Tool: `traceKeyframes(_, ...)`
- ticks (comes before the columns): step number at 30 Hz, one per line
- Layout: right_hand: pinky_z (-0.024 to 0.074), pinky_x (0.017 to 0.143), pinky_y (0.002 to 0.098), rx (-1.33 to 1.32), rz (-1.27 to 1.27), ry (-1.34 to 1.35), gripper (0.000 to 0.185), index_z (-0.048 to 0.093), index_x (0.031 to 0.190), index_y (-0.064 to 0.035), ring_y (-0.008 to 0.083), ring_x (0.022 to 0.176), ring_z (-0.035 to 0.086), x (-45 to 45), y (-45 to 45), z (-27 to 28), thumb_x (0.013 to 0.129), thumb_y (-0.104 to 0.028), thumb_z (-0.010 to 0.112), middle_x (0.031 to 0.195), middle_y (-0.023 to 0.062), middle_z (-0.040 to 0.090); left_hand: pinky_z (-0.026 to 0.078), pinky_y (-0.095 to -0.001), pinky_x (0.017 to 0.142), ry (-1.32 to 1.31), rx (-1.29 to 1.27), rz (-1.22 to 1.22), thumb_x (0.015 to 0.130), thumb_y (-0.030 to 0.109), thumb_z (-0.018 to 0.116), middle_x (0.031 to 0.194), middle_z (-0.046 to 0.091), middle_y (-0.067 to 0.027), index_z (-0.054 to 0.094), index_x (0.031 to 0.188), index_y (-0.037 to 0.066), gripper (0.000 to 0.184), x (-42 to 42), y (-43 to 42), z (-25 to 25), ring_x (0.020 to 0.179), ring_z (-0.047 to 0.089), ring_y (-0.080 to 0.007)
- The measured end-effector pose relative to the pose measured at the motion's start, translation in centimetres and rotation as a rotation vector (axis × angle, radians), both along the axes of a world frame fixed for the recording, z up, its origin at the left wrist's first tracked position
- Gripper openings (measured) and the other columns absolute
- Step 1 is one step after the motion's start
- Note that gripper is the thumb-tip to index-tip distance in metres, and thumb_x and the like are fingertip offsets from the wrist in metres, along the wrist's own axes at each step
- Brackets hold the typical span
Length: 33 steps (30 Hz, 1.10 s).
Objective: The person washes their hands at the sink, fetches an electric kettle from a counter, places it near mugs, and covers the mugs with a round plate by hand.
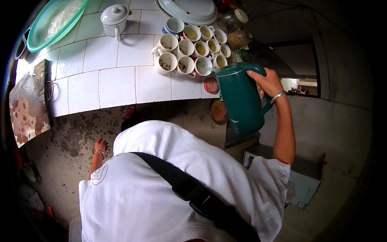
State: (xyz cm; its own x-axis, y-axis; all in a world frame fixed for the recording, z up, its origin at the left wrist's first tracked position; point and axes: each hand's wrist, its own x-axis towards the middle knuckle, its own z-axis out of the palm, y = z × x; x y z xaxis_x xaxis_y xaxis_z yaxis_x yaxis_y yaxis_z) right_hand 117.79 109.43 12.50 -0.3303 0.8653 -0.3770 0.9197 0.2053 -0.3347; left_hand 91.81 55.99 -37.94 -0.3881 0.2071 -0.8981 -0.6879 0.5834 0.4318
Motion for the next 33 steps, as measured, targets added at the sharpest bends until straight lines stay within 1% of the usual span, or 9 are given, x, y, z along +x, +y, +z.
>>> traceKeyframes(2,0.0298,0.03,0.0202,-0.013,-0.018,0.041,0.03,0.049,0.065,-0.0024,0.0072,0.033,0.04,0.3,-0.4,0.0,0.072,-0.029,0.062,0.044,0.0015,0.044,0.034,-0.0255,0.039,-0.002,-0.006,-0.021,0.082,0.018,0.047,0.064,0.054,-0.0048,0.05,0.092,0.005,0.017,-0.2,0.0,-0.2,0.046,0.049,-0.0133)
traceKeyframes(5,0.033,0.032,0.0206,0.031,-0.059,0.072,0.033,0.05,0.063,-0.0048,0.008,0.034,0.042,1.4,-0.6,-0.1,0.07,-0.035,0.062,0.046,0.0023,0.046,0.035,-0.0264,0.04,0.017,-0.032,-0.052,0.082,0.018,0.048,0.066,0.056,-0.0061,0.05,0.096,0.005,0.02,-0.6,0.7,0.8,0.047,0.049,-0.0142)
traceKeyframes(9,0.0323,0.033,0.0208,0.07,-0.123,0.225,0.027,0.051,0.063,-0.0062,0.0071,0.035,0.041,3.5,-2.0,0.1,0.072,-0.029,0.062,0.047,0.0014,0.047,0.036,-0.0279,0.041,0.031,-0.033,-0.023,0.082,0.019,0.048,0.07,0.057,-0.008,0.049,0.102,0.004,0.025,-0.9,0.7,0.4,0.048,0.05,-0.0154)
traceKeyframes(15,0.0313,0.034,0.019,0.136,-0.225,0.575,0.014,0.051,0.073,-0.004,0.0062,0.039,0.04,7.8,-3.9,-1.2,0.076,-0.016,0.058,0.052,-0.0003,0.046,0.036,-0.0287,0.041,0.022,-0.052,-0.092,0.082,0.019,0.048,0.069,0.057,-0.0087,0.049,0.103,0.003,0.027,-1.6,0.6,0.5,0.047,0.049,-0.0154)
traceKeyframes(19,0.0325,0.036,0.0192,0.192,-0.228,0.683,0.012,0.051,0.074,-0.0046,0.0058,0.039,0.039,7.7,-4.4,-1.1,0.076,-0.015,0.057,0.051,-0.0004,0.044,0.036,-0.0283,0.04,0.063,-0.002,-0.119,0.082,0.019,0.048,0.068,0.057,-0.0089,0.05,0.1,0.002,0.025,-2.2,0.6,-0.1,0.045,0.048,-0.0157)
traceKeyframes(24,0.0321,0.036,0.018,0.15,-0.145,0.655,0.018,0.05,0.066,-0.0071,0.0044,0.04,0.041,5.8,-3.6,0.0,0.074,-0.02,0.061,0.051,-0.0012,0.047,0.035,-0.0278,0.039,0.008,0.013,-0.023,0.081,0.018,0.048,0.064,0.056,-0.0075,0.052,0.096,0.002,0.022,-2.5,1.5,0.1,0.045,0.049,-0.0158)
traceKeyframes(27,0.0315,0.036,0.0178,0.123,-0.11,0.586,0.02,0.05,0.065,-0.0075,0.0041,0.039,0.041,3.1,-3.2,0.8,0.074,-0.022,0.061,0.05,-0.0015,0.046,0.034,-0.0274,0.038,0.049,-0.007,-0.073,0.081,0.019,0.048,0.064,0.055,-0.0071,0.052,0.095,0.003,0.02,-1.9,1.7,1.1,0.046,0.05,-0.0156)
traceKeyframes(30,0.0316,0.035,0.0173,0.102,-0.07,0.467,0.024,0.05,0.065,-0.007,0.004,0.038,0.04,0.3,-2.6,1.1,0.073,-0.026,0.061,0.049,-0.0017,0.046,0.035,-0.0272,0.039,-0.01,0.039,-0.113,0.081,0.02,0.048,0.066,0.056,-0.0067,0.051,0.093,0.005,0.019,-1.6,-0.1,-1.1,0.047,0.05,-0.0158)
traceKeyframes(33,0.0323,0.034,0.0175,0.073,-0.004,0.382,0.026,0.051,0.066,-0.0063,0.004,0.038,0.041,-2.3,-1.8,0.9,0.073,-0.029,0.062,0.049,-0.0013,0.046,0.035,-0.0271,0.04,-0.057,0.007,-0.045,0.081,0.02,0.048,0.068,0.057,-0.0066,0.051,0.094,0.007,0.019,-0.8,-1.3,-2.3,0.048,0.051,-0.0161)
